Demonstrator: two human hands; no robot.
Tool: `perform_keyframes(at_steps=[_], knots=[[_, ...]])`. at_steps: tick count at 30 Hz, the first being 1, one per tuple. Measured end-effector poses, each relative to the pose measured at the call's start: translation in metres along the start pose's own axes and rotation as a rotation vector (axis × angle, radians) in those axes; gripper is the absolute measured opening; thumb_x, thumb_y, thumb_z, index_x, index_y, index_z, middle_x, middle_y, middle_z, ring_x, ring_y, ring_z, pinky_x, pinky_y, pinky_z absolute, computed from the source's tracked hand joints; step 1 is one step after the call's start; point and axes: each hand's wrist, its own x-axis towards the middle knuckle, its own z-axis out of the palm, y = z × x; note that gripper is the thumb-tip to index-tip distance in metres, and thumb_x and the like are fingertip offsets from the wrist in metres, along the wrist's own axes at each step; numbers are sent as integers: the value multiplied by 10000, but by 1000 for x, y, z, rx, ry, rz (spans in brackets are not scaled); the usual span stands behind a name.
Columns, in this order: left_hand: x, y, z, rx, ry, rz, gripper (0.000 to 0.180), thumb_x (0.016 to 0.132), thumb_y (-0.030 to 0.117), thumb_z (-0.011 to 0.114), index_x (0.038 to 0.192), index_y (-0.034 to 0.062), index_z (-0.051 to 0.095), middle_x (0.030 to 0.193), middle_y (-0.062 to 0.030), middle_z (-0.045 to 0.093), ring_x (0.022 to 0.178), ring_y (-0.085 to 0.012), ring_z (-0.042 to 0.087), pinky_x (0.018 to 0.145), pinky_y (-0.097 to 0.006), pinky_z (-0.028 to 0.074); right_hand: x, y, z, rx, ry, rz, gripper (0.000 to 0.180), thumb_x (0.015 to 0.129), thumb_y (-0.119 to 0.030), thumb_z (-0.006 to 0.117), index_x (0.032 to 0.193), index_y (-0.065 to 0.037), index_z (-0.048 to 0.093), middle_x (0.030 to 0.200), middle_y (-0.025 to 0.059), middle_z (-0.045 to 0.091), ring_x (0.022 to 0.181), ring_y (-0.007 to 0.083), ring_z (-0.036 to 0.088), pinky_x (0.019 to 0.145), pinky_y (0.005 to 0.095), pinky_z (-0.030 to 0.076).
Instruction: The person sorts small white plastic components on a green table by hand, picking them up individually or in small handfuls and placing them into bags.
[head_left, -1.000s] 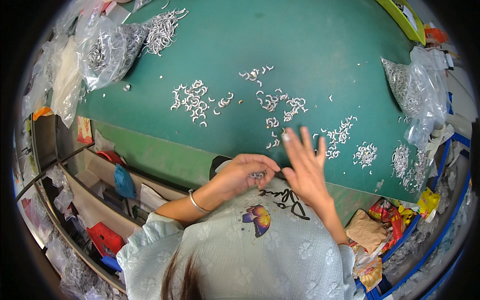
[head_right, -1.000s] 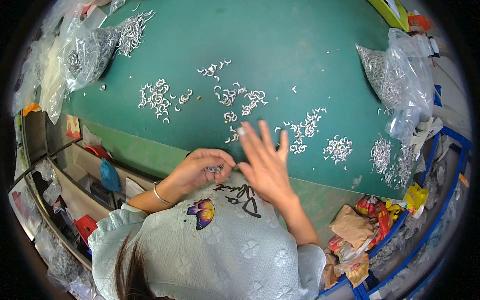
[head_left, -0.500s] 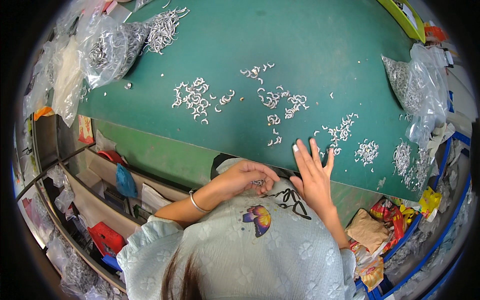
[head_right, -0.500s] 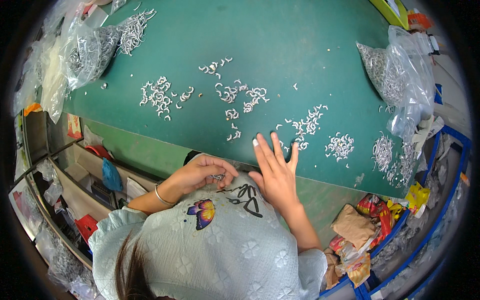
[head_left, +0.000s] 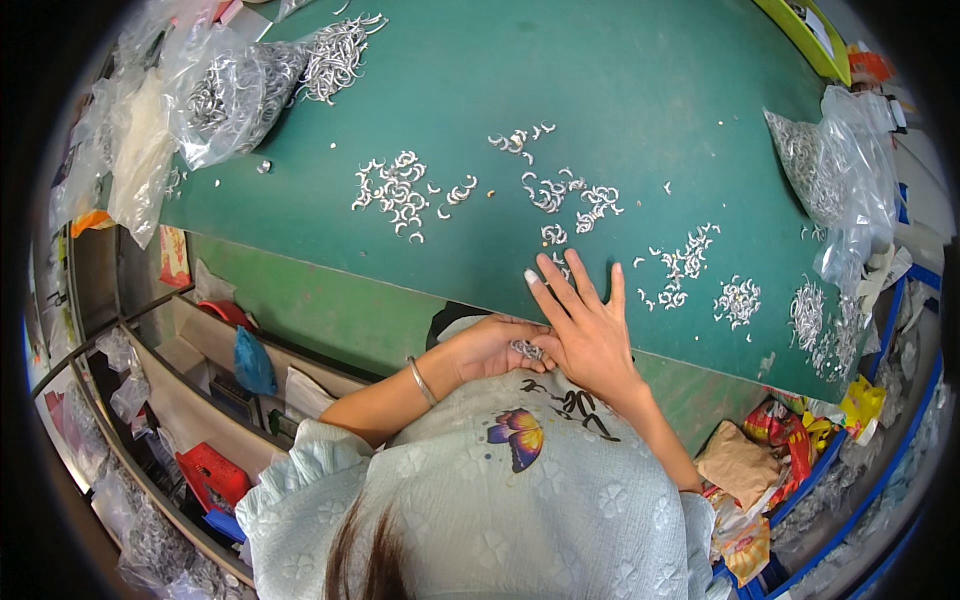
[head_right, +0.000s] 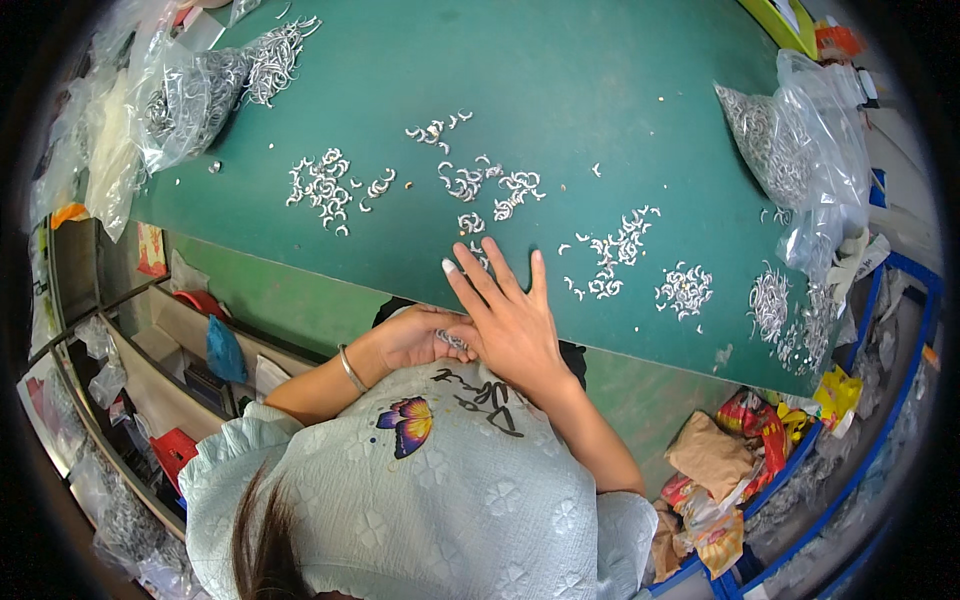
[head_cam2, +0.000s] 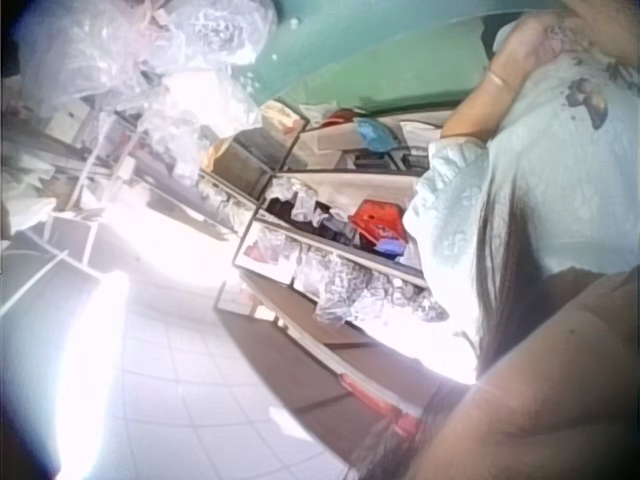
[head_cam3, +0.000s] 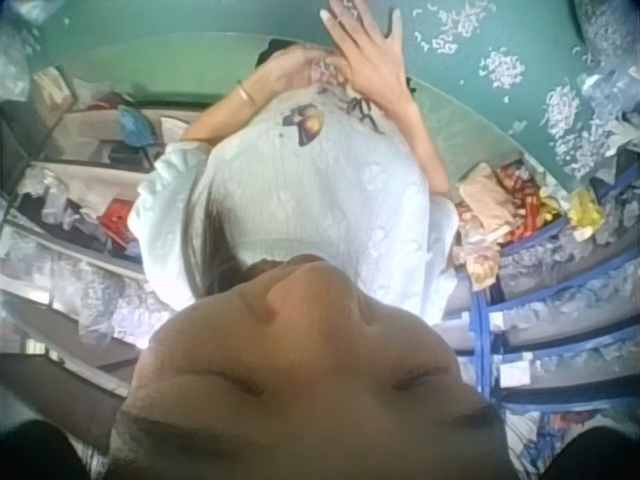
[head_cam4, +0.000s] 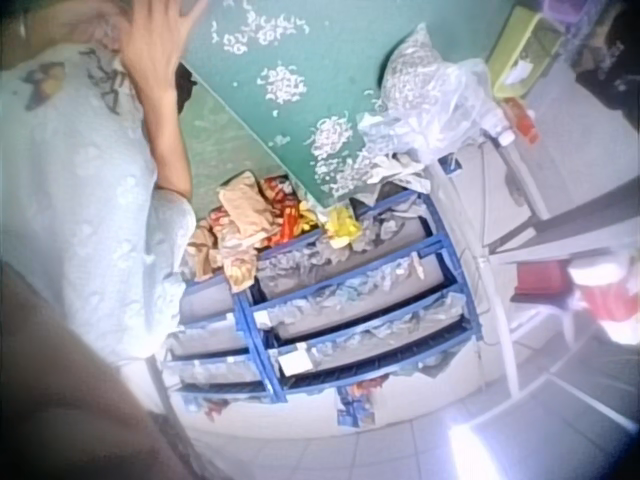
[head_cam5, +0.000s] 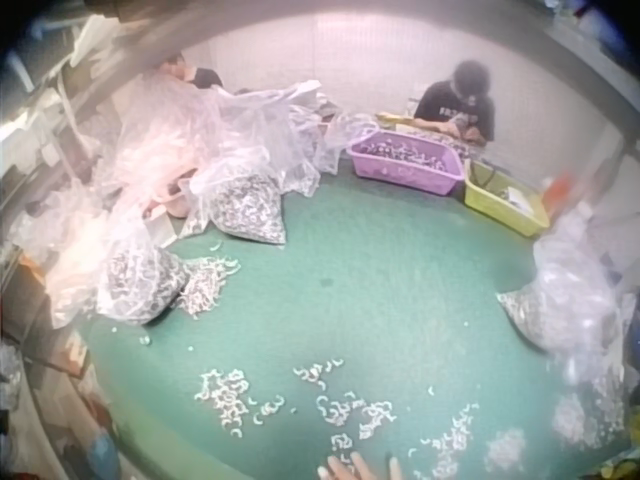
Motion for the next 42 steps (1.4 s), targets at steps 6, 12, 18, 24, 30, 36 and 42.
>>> perform_keyframes(at_steps=[6,12,18,24,30,36,42], knots=[[1,-2,-2,16,-39,63,249,960,108,518,1083,-82,622,973,-170,657,882,-243,649,807,-358,548,-39,22,-5,-209,-54,251,805,751,-342,703,1430,-59,375,1540,80,282,1428,272,246,1093,647,148],[-1,1,-1,54,-46,59,252,957,100,520,1091,-86,624,966,-170,661,889,-244,650,808,-348,550,-41,34,-12,-278,147,404,769,841,-390,600,1458,-31,314,1558,129,232,1446,370,156,1087,659,29],[-4,1,1,37,-36,62,253,960,87,508,1099,-95,616,974,-182,661,898,-250,651,812,-349,549,32,23,-13,-192,107,259,742,821,-350,658,1443,-71,363,1553,135,223,1435,383,161,1076,675,72],[-4,2,0,2,-40,74,258,961,87,506,1104,-99,613,982,-181,662,902,-250,651,823,-355,549,-5,10,-19,-128,-98,177,748,779,-411,671,1409,-92,422,1548,101,244,1432,376,168,1058,687,142],[-2,-1,-1,17,-46,60,268,962,102,513,1107,-98,617,981,-170,665,906,-236,652,831,-351,548,-37,15,-16,-226,-88,265,788,735,-408,708,1403,-98,426,1548,76,255,1429,393,169,1043,695,172],[0,0,1,53,-57,68,288,962,130,521,1109,-98,618,987,-167,665,900,-224,649,822,-345,545,-23,20,-22,-118,72,312,778,803,-385,652,1451,-78,350,1557,121,219,1436,409,127,1061,694,84],[-2,0,3,56,-38,58,293,962,133,518,1129,-89,611,995,-163,663,897,-224,645,818,-339,539,-13,16,-23,-125,-57,225,756,798,-386,650,1435,-81,380,1542,21,276,1434,369,163,1067,698,102]])
